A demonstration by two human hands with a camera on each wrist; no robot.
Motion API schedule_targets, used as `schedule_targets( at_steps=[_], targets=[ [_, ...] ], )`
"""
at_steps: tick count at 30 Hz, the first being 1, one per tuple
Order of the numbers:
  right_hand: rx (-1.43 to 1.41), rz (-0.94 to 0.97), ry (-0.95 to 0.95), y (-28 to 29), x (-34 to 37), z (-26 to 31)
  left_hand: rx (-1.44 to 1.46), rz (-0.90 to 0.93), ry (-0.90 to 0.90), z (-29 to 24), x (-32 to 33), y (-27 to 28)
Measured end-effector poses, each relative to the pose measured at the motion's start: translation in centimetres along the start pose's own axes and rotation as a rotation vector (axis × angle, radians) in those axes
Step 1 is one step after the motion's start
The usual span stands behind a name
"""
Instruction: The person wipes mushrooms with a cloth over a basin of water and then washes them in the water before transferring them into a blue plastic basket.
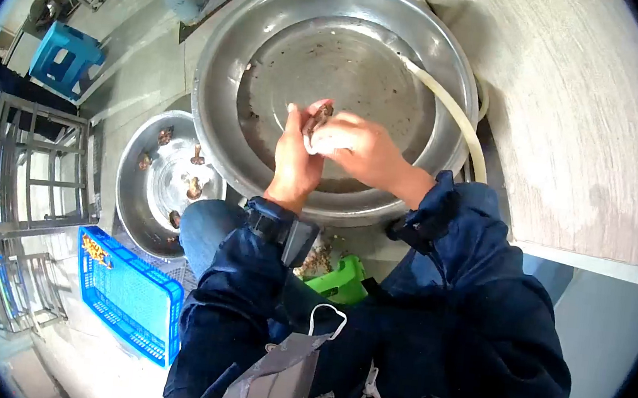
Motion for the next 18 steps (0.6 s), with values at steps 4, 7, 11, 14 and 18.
schedule_targets(
  at_steps=[4, 7, 11, 14, 18],
  targets=[
    [0.061, -0.036, -0.091, 1.2, 0.2, -0.7, 0.043, 0.041, 0.032, 0.5, -1.0, 1.8],
    [0.111, -0.082, -0.151, 2.3, 0.2, -1.3, 0.051, 0.003, 0.05, 0.7, -0.7, 1.5],
    [0.196, 0.114, -0.296, 1.5, 1.5, -2.9, 0.124, -0.005, 0.027, 0.3, -1.1, 2.0],
    [0.227, -0.053, -0.369, 4.0, 1.3, -4.0, 0.173, -0.001, 0.06, 0.4, -0.8, 1.7],
    [0.174, 0.154, -0.167, 1.1, 0.8, -1.2, 0.209, 0.032, 0.112, 1.3, -1.5, 2.2]
  ],
)
Point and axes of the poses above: each hand's wrist, its own x-axis away from the middle knuckle, its own y-axis out of the back of the hand, z = x × y, the point moved 10 cm from there along -x, towards the middle knuckle, and after that the axes turned 8 degrees about y, right-handed, at the moved point
